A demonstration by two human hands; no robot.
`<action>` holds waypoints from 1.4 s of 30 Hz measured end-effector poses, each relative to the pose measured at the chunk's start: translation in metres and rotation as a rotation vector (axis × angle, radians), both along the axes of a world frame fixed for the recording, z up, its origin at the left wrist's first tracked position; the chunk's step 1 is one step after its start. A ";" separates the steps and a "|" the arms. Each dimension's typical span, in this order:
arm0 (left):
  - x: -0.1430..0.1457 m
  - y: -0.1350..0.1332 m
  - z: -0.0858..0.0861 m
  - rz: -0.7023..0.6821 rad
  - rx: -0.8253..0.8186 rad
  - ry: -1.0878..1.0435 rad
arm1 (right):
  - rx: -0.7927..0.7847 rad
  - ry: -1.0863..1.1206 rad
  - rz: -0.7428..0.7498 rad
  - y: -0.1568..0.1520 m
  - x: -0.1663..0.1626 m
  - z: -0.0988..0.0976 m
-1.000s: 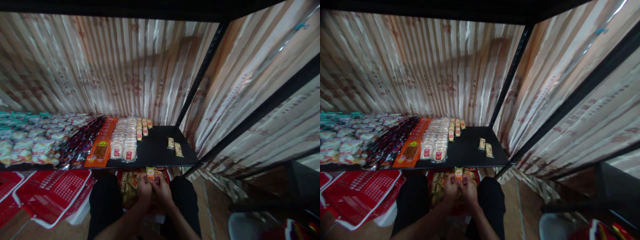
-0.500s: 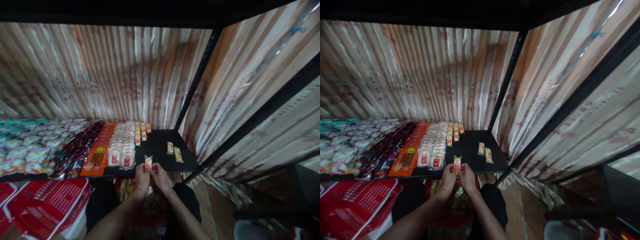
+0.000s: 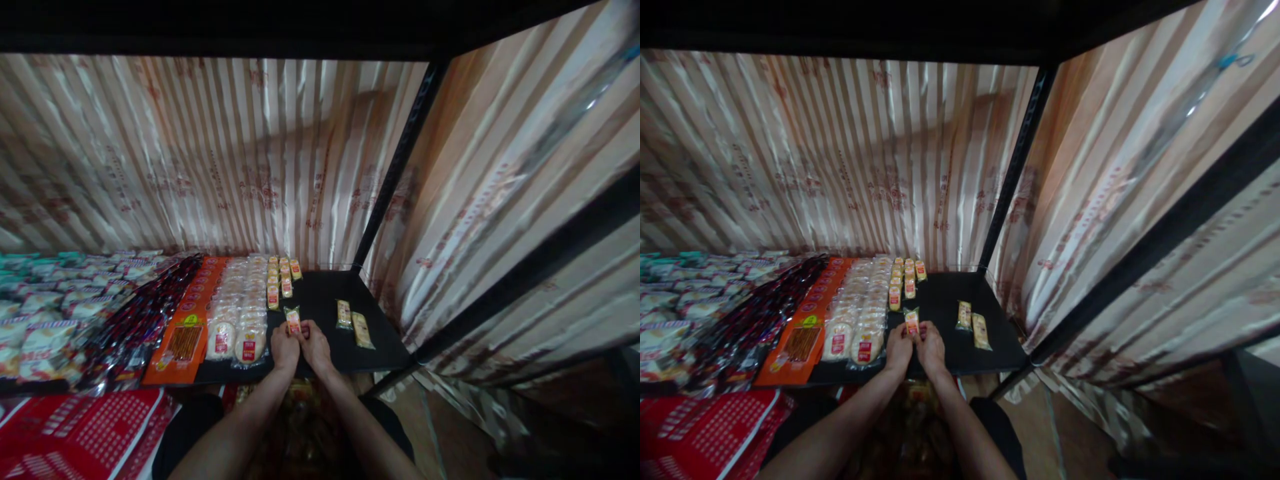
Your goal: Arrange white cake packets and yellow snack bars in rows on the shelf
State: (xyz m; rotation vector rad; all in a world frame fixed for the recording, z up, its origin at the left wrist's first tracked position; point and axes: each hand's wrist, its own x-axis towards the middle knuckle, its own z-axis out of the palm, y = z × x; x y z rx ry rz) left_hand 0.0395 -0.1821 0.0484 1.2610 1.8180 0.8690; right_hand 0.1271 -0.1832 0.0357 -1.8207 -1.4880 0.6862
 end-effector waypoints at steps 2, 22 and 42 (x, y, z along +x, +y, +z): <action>0.002 0.008 -0.001 0.026 0.017 -0.064 | 0.016 0.015 -0.008 0.010 0.000 -0.003; 0.014 0.060 0.016 0.055 0.067 0.042 | 0.108 -0.004 -0.051 0.086 -0.004 -0.017; 0.013 0.066 -0.009 0.036 0.171 0.080 | 0.104 -0.091 -0.066 0.102 -0.013 -0.017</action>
